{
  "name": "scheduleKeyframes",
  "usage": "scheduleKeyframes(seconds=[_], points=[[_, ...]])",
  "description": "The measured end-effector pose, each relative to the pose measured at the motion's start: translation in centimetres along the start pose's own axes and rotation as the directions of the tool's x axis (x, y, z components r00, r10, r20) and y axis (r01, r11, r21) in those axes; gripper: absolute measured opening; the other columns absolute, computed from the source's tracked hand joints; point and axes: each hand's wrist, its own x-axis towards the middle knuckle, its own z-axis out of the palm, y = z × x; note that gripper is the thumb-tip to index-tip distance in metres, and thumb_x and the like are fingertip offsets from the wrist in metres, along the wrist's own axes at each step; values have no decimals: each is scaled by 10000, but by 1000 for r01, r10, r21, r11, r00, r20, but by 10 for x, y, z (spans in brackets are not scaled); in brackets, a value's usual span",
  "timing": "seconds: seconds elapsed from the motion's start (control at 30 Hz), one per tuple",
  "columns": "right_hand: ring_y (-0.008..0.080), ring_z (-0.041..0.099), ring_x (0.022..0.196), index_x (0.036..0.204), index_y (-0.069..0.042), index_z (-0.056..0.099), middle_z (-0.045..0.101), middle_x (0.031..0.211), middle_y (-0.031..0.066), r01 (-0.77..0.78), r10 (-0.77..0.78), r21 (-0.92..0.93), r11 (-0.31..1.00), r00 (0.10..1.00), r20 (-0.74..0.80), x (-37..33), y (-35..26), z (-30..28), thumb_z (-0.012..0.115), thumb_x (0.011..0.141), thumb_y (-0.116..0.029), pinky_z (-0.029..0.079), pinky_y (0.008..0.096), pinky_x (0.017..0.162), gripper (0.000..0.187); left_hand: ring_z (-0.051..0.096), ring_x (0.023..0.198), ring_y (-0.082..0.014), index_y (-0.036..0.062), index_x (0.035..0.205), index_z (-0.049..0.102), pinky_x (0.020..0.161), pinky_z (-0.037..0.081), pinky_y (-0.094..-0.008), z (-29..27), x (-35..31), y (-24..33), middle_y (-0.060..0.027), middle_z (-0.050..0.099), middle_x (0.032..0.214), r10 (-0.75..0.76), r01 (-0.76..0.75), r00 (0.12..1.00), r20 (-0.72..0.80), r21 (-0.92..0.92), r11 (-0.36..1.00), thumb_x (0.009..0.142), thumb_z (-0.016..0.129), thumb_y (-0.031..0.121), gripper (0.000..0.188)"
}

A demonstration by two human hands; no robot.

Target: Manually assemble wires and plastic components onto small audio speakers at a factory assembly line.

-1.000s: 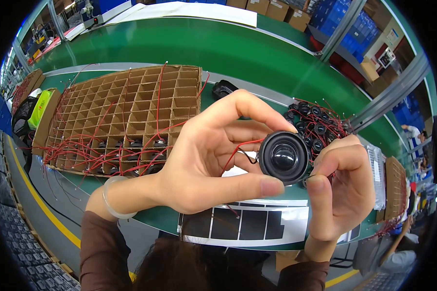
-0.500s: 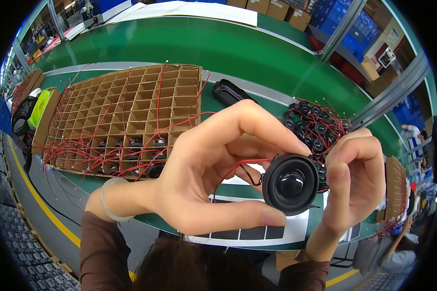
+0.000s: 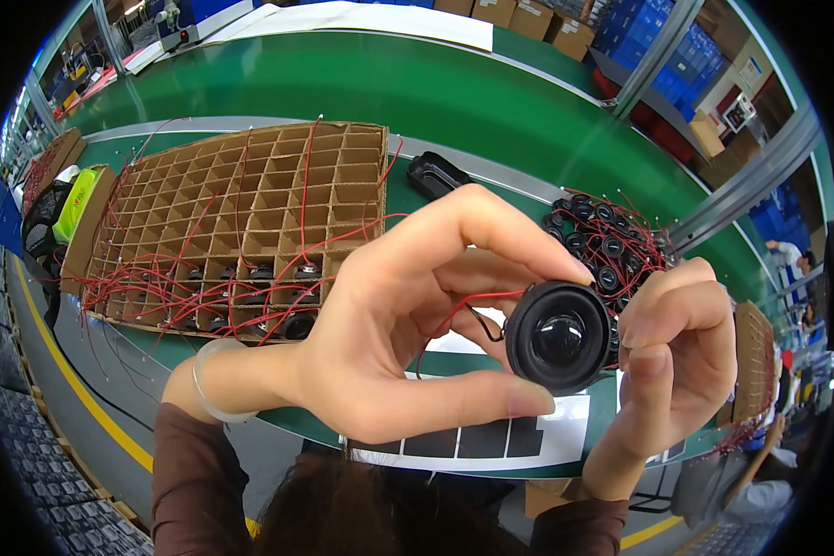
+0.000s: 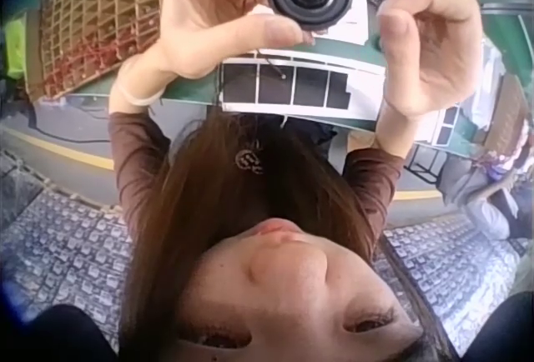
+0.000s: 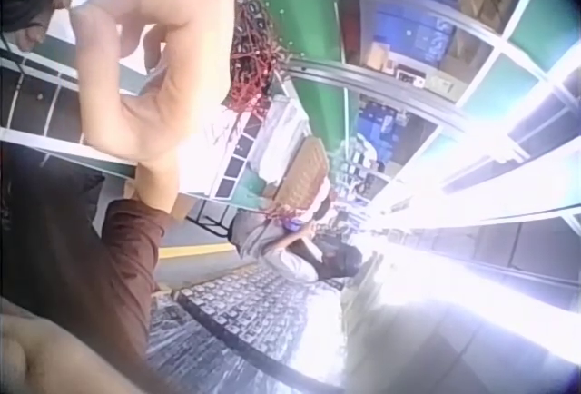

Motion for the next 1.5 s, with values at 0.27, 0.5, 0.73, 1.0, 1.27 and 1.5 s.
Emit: scheduleKeyframes(seconds=[0.27, 0.5, 0.73, 1.0, 1.27, 1.5], points=[[94, 361, 563, 678, -7, 440, 398, 656, 55, 97, -101, 35, 995, 988, 120, 0, 8, -1, 602, 682, -216, 268, 180, 499, 265, 547, 820, -250, -35, 1046, 309, 679, 451, -308, 0, 0, 3, -244, 522, 856, -45, 45, 999, -17, 9, 999, 611, 638, 5, 547], [92, 356, 564, 676, -9, 437, 393, 657, 52, 80, -85, 46, 996, 991, 103, 0, 7, 0, 605, 682, -217, 266, 179, 505, 268, 545, 828, -255, -36, 1035, 324, 697, 444, -316, 0, 1, 1, -240, 523, 856, -22, 22, 1000, 8, -6, 1000, 611, 636, 0, 528], [87, 349, 565, 683, -9, 436, 388, 662, 49, 52, -57, 57, 997, 994, 96, 0, 9, 2, 602, 683, -206, 262, 177, 509, 257, 549, 826, -259, -43, 1030, 316, 701, 447, -322, -3, 0, 0, -245, 522, 861, -27, 27, 1000, -9, 11, 1000, 612, 628, -9, 522], [84, 344, 562, 685, -13, 433, 386, 666, 46, 83, -89, 64, 995, 991, 97, -1, 9, 1, 592, 689, -195, 261, 174, 507, 241, 560, 796, -255, -42, 1038, 305, 674, 461, -299, 2, -1, 1, -257, 516, 864, 15, -15, 1000, 1, 50, 999, 609, 623, -22, 535], [99, 453, 667, 937, 69, 468, 484, 852, 97, 66, -61, -245, 967, 998, 25, 2, 6, 4, 541, 746, -180, 355, 165, 538, 322, 568, 690, -230, -30, 1069, 266, 568, 484, -268, 4, -1, 5, -252, 510, 876, -277, 236, 953, -125, -270, 934, 712, 543, 80, 465], [83, 445, 704, 878, 27, 424, 444, 801, 45, -250, 241, 49, 967, 959, 150, -3, 8, 15, 660, 600, -452, 350, 161, 558, 601, 561, 729, -222, -24, 1042, 276, 665, 466, -292, 3, -3, 2, -233, 516, 901, -266, 248, 961, -74, -194, 949, 742, 513, 106, 404]])
